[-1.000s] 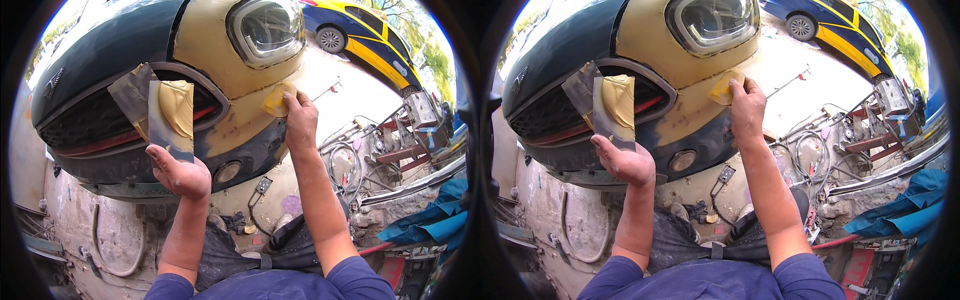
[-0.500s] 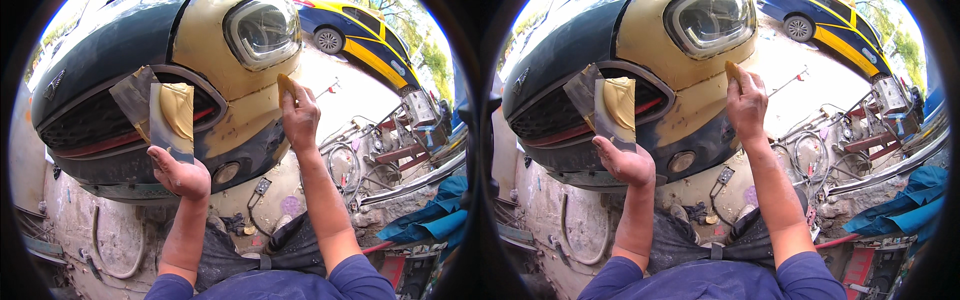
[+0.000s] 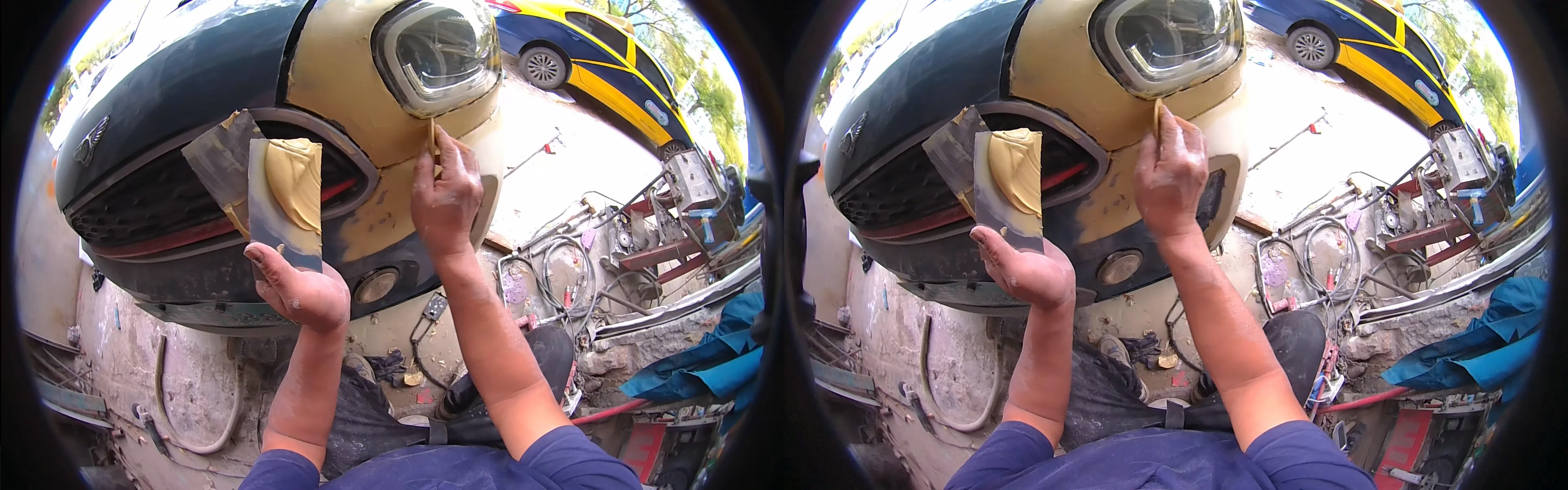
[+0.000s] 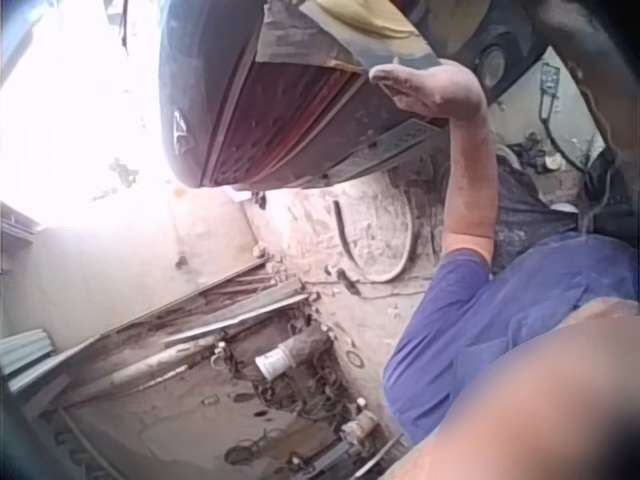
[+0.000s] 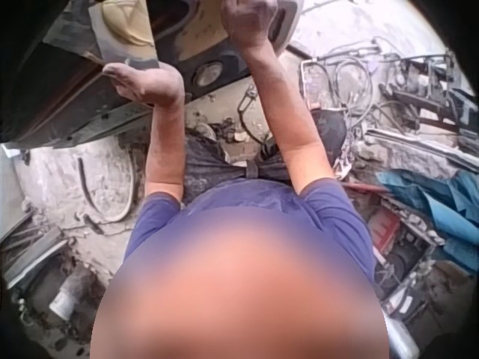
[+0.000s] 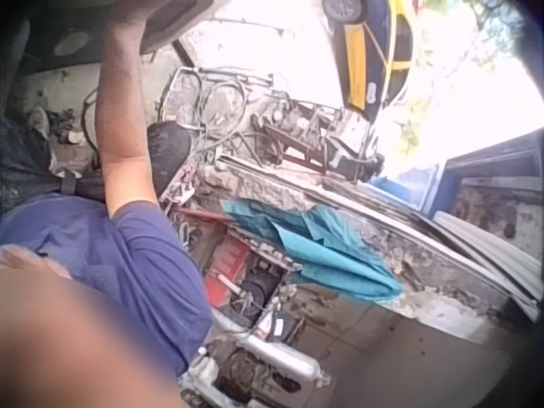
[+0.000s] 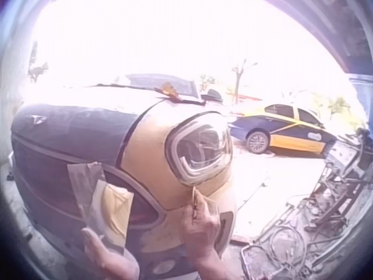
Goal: The person applies yellow body filler to the front bumper of a car using a metal spreader. They repeatedly scoop filler from the spreader and smooth it onto the bumper surface around the headlight and grille area.
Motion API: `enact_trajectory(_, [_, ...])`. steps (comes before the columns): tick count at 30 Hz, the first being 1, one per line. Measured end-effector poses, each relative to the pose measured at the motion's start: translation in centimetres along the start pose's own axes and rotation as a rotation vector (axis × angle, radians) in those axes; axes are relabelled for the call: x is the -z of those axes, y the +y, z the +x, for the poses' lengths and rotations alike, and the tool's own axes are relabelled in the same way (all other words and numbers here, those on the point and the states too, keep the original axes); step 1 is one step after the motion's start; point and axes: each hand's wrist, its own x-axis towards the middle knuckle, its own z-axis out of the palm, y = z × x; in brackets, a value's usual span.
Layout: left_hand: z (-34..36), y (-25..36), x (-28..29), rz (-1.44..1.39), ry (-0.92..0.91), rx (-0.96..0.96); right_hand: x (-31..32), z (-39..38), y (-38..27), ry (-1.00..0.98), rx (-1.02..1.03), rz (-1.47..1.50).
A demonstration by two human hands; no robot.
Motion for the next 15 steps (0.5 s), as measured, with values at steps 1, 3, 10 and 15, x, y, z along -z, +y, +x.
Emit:
enact_trajectory(1, [0.0, 0.1, 0.0, 0.091, 0.017, -0.177, -0.4, -0.2, -0.6, 0.001, 0.010, 0.020])
enact_trajectory(3, [0.0, 0.4, -0.3, 0.273, 0.101, -0.292, -1.2, -0.8, -1.9, 0.006, 0.081, 0.028])
enact_trajectory(10, [1.0, 0.8, 0.4, 0.362, 0.091, -0.455, -0.1, -2.1, -2.9, -0.026, 0.190, 0.157])
enact_trajectory(15, [0.9, 1.2, 0.1, 0.410, 0.138, -0.443, 1.6, -1.0, 0.0, 0.066, -0.163, 0.060])
